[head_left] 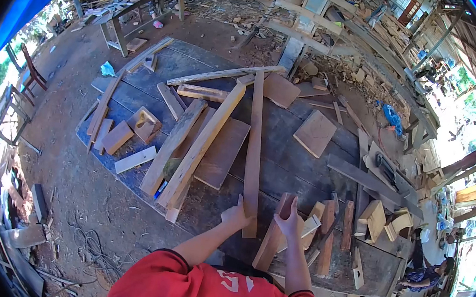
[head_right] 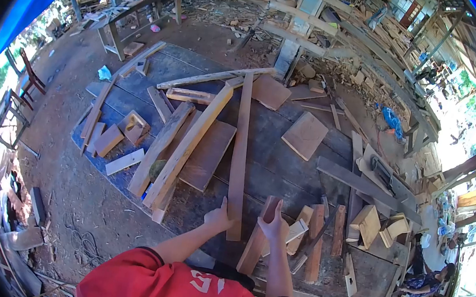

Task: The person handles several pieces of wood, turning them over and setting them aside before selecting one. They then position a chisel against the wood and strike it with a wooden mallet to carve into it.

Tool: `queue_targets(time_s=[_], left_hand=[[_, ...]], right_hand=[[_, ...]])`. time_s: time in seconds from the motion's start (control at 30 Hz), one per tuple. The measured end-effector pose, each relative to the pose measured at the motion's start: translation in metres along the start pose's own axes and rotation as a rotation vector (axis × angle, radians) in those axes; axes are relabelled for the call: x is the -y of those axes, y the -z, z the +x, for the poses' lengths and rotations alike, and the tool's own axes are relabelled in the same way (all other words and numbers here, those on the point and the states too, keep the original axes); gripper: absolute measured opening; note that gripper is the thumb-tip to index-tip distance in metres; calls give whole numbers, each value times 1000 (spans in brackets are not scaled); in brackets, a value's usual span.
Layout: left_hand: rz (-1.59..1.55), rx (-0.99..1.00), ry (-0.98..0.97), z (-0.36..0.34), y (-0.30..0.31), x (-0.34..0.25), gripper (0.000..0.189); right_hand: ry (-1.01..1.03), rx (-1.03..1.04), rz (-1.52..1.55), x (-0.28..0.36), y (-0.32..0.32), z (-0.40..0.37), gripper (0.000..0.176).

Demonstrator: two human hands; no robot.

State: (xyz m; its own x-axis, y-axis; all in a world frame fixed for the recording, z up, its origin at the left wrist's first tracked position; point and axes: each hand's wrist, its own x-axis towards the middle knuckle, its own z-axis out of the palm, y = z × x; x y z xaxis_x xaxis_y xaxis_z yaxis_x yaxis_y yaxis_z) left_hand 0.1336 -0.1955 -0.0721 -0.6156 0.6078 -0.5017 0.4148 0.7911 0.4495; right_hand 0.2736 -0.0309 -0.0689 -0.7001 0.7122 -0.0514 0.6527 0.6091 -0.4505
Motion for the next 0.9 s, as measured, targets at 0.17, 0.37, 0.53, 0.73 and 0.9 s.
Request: queue_targets(time_s=[0.17, 0.37, 0.53, 0.73, 0.9], left_hand=[[-20, 47, 29, 5, 3, -10, 114], [-76, 43, 63, 8, -5, -13, 115], [-131, -21, -13, 9, -8, -8, 115], [-254, -50, -20, 7, -7, -8, 111], [-372, -170, -30, 21, -40, -2, 75]], right_hand=[[-189, 148, -34, 10, 16, -4, 104], [-249, 147, -73, 8, 6, 2, 104], [-312, 131, -165, 14, -2, 6, 104], [-274, 128, -272, 16, -12, 5, 98], [-304, 123, -222, 14, -14, 5, 98]])
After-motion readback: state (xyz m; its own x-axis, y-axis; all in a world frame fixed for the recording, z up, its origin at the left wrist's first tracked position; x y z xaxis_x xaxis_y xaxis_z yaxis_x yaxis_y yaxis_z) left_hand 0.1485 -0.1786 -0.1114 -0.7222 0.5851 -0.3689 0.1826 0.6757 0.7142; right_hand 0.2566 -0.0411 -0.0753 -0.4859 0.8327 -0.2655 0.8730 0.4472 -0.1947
